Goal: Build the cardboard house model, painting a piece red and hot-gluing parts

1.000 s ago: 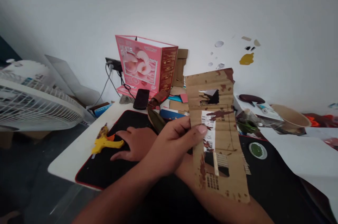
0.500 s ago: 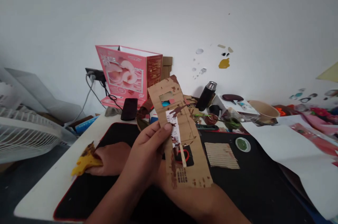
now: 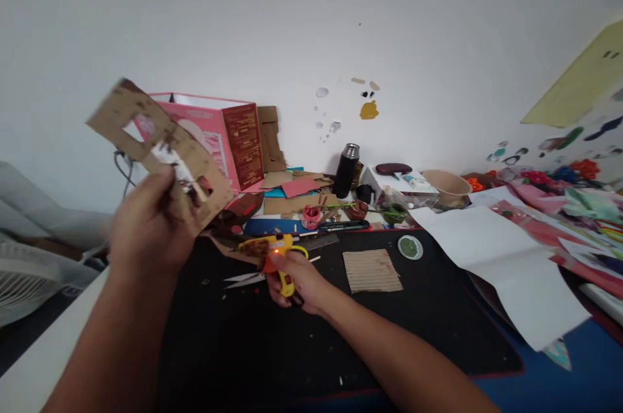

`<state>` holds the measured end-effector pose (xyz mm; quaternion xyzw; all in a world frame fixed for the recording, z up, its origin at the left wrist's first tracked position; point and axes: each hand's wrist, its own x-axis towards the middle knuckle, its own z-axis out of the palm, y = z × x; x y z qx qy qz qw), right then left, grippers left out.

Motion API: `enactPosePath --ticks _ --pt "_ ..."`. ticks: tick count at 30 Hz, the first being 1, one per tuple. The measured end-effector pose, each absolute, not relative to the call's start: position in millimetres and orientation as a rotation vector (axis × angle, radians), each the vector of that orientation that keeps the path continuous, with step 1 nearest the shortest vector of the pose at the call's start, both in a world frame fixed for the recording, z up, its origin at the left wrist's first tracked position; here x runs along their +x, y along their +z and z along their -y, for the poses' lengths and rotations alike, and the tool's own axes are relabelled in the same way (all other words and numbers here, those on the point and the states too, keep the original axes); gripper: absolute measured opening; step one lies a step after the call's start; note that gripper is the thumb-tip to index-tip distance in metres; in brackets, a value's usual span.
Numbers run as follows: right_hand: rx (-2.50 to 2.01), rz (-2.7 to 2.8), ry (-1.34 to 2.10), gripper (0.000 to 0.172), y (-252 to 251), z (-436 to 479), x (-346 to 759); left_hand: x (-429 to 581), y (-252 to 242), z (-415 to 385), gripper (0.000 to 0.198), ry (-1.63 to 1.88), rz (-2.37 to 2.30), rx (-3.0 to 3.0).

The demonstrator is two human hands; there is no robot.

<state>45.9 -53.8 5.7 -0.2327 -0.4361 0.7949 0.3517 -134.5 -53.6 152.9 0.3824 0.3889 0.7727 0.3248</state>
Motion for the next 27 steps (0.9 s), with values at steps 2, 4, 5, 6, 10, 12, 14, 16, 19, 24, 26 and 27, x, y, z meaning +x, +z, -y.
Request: enactPosePath --ticks 2,4,5,6,10,12,14,16,19,24,26,27 --pt "-0.574 1.090 2.073 0.058 6 58 75 -129 137 24 0.023 1.985 -0.955 0.891" --pt "-0.574 1.070 2.073 0.055 10 63 100 -122 116 1 0.021 1.977 -0.993 0.770" --pt "-0.577 1.071 2.072 0.055 14 65 110 -118 105 -7 0.021 1.934 -1.024 0.798" --pt "-0.577 1.074 2.041 0.055 17 66 118 -114 95 -13 0.022 1.884 -1.065 0.835" --pt "-0.549 1.105 1.893 0.062 31 61 139 -99 64 -27 0.033 1.714 -1.183 1.010" --pt "-0.583 1.143 1.809 0.064 37 52 144 -92 54 -30 0.035 1.627 -1.246 1.177" --pt "-0.626 1.181 1.735 0.064 40 41 145 -87 47 -31 0.035 1.591 -1.317 1.321" --pt "-0.704 1.255 1.659 0.066 40 32 145 -85 41 -30 0.034 1.593 -1.406 1.425" --pt "-0.839 1.279 1.544 0.069 30 27 144 -86 35 -23 0.034 1.605 -1.484 1.541" --pt "-1.024 1.332 1.527 0.066 10 37 145 -87 31 -11 0.028 1.684 -1.509 1.601" --pt "-1.067 1.374 1.491 0.067 6 39 146 -84 29 -10 0.026 1.683 -1.515 1.655" --pt "-1.092 1.385 1.457 0.067 5 39 147 -83 28 -9 0.025 1.677 -1.510 1.686"
